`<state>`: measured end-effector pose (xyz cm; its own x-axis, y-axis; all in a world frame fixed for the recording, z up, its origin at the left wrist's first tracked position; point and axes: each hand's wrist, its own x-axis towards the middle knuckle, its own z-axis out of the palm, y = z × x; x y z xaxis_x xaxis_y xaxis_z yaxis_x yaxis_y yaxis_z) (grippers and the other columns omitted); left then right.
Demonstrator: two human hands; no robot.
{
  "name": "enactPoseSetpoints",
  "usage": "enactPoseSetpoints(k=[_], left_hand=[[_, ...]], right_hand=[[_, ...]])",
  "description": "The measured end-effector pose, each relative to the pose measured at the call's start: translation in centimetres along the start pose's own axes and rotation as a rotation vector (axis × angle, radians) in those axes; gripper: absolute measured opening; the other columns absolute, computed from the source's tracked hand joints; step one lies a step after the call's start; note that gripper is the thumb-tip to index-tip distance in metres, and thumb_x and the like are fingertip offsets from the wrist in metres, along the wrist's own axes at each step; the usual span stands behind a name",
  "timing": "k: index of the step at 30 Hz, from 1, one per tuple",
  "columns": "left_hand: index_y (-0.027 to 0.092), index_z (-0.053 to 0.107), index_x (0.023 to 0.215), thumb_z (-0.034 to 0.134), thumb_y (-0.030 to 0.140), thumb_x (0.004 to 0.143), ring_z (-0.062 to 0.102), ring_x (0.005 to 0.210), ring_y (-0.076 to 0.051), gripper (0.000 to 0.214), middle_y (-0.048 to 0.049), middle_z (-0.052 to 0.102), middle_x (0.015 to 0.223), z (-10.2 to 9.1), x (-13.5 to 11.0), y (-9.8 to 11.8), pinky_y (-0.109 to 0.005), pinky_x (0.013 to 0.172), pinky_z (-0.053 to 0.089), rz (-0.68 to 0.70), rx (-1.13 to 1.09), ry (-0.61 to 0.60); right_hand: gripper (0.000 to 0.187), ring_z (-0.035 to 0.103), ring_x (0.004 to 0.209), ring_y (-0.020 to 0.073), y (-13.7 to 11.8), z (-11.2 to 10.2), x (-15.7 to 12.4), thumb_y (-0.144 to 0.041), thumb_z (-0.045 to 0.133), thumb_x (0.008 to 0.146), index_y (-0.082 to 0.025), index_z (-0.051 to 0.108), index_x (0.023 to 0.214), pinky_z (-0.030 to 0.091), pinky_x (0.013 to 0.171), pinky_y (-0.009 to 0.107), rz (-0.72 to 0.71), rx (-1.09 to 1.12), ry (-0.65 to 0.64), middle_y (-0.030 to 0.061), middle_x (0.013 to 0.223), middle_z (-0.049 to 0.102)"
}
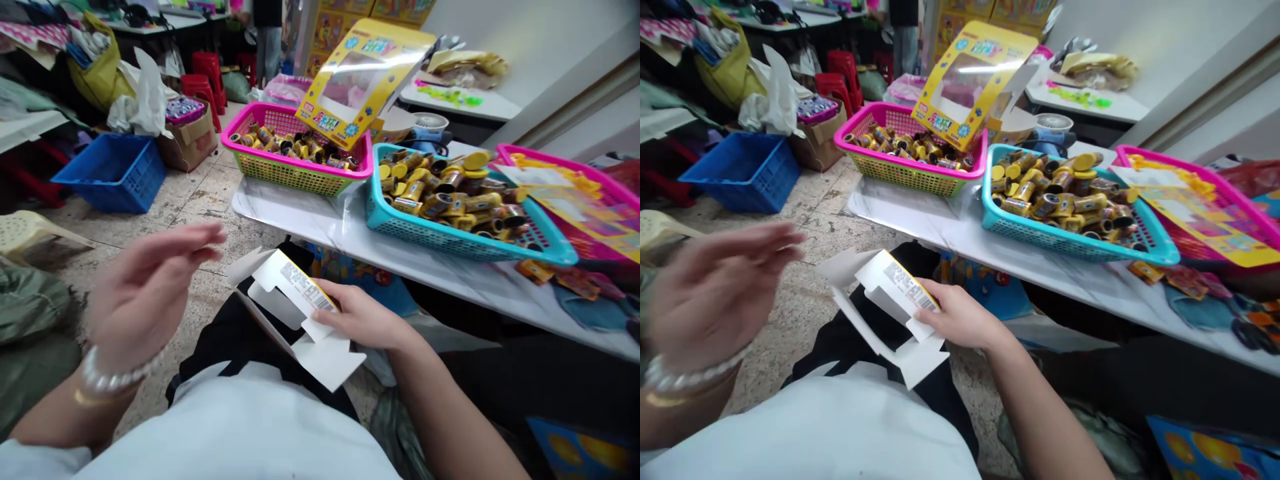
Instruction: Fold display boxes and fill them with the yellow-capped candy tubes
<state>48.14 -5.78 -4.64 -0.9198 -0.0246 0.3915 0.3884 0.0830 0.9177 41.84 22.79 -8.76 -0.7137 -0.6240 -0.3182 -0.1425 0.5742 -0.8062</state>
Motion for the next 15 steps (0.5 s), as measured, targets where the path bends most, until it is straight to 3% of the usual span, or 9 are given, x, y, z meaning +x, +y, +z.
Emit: enactPoseSetpoints(k=[2,4,7,10,12,15], left_hand=[[0.026,0.072,0.121,0.065,0.035,0.092,0.065,0.121,-0.024,0.031,-0.0091,0.070,0.131,-0.3,1.4,-3.0,-0.037,0.100,0.054,-0.348,-0.140,-0.047],[0.021,0.065,0.132,0.071,0.047,0.087,0.061,0.128,-0.030,0.052,-0.0145,0.064,0.140,-0.4,2.5,-5.6,-0.043,0.105,0.052,-0.599,-0.267,-0.242],[0.021,0.050,0.147,0.078,0.053,0.078,0.045,0.142,-0.033,0.082,-0.0144,0.049,0.154,-0.4,3.1,-7.8,-0.047,0.116,0.041,-0.583,-0.271,-0.486],[0.024,0.028,0.158,0.085,0.037,0.071,0.044,0.142,-0.033,0.106,-0.0141,0.042,0.159,-0.1,3.2,-8.4,-0.045,0.113,0.044,-0.542,-0.114,-0.648],[0.022,0.013,0.162,0.085,0.030,0.069,0.061,0.122,-0.031,0.118,-0.0176,0.056,0.144,0.3,3.4,-8.8,-0.043,0.095,0.055,-0.592,-0.071,-0.708],[0.019,-0.001,0.162,0.083,0.028,0.070,0.069,0.086,-0.025,0.124,-0.0107,0.070,0.107,0.8,3.7,-9.4,-0.039,0.074,0.059,-0.610,0.016,-0.756]], right_hand=[[0.055,0.069,0.103,0.0224,0.1,0.0,0.7,-0.027,0.058,0.087,-0.027,0.057,0.141,0.055,0.083,0.030,-0.007,-0.015,-0.017,-0.0018,0.127,0.070],[0.056,0.070,0.100,0.0222,-0.2,0.1,1.1,-0.028,0.057,0.087,-0.028,0.055,0.143,0.056,0.081,0.030,-0.009,-0.036,-0.033,-0.0024,0.126,0.071],[0.058,0.070,0.100,0.0223,-0.7,-0.1,1.6,-0.025,0.057,0.087,-0.029,0.055,0.145,0.055,0.082,0.031,0.009,-0.079,-0.022,-0.0024,0.125,0.072],[0.060,0.069,0.101,0.0225,-0.8,-0.2,2.1,-0.024,0.058,0.086,-0.029,0.055,0.145,0.055,0.084,0.030,-0.030,-0.075,-0.077,-0.0023,0.123,0.072],[0.061,0.069,0.095,0.0216,-1.0,-0.2,2.3,-0.024,0.060,0.085,-0.028,0.054,0.146,0.054,0.080,0.029,-0.069,-0.075,-0.152,-0.0024,0.117,0.074],[0.061,0.067,0.081,0.0191,-1.4,0.1,2.6,-0.026,0.063,0.085,-0.027,0.056,0.145,0.052,0.070,0.025,-0.083,-0.101,-0.204,-0.0029,0.102,0.076]])
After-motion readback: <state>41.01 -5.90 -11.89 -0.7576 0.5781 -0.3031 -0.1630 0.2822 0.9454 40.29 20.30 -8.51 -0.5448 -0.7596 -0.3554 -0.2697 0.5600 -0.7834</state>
